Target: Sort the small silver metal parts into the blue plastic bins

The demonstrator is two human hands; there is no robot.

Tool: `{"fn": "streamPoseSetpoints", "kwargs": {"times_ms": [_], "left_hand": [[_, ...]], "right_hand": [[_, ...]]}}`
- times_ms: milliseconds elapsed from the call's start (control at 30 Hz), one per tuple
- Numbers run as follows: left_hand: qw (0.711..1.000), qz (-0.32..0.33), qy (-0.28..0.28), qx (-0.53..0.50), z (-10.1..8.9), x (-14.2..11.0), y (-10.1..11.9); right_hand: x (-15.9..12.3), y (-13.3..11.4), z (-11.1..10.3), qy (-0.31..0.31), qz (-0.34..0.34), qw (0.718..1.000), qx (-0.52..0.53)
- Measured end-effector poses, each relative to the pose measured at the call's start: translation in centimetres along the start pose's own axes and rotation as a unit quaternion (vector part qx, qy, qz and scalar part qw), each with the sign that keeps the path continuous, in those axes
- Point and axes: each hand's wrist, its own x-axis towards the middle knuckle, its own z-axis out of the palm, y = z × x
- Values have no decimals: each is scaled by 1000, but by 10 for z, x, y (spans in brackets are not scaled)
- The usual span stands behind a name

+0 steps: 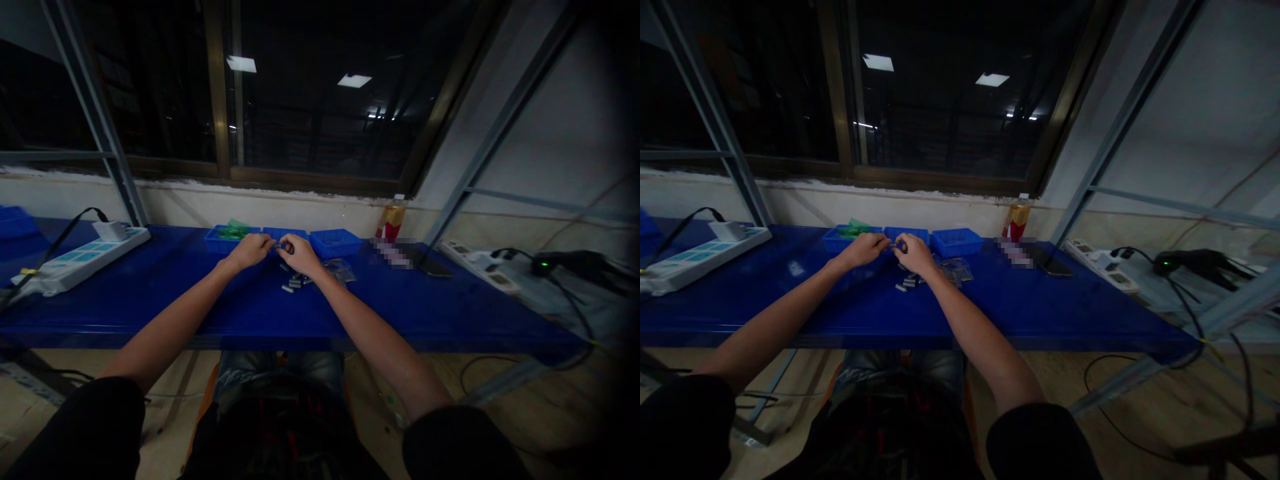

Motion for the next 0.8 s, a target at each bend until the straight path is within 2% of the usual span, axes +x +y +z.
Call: {"fn": "streamPoseSetpoints", "kwargs": {"times_ms": [333,533,633,800], "left_hand": [[998,49,-2,-50,1,-1,-1],[997,61,7,-53,1,-2,0],[999,39,11,-22,0,-3,1],[1000,12,-4,-18,-1,-3,3]], "right_hand": [[1,2,0,7,32,999,-12],[3,-2,-5,-18,38,999,22],[1,-5,-6,-4,47,998,52],[0,-6,-7,-4,12,997,70]]}}
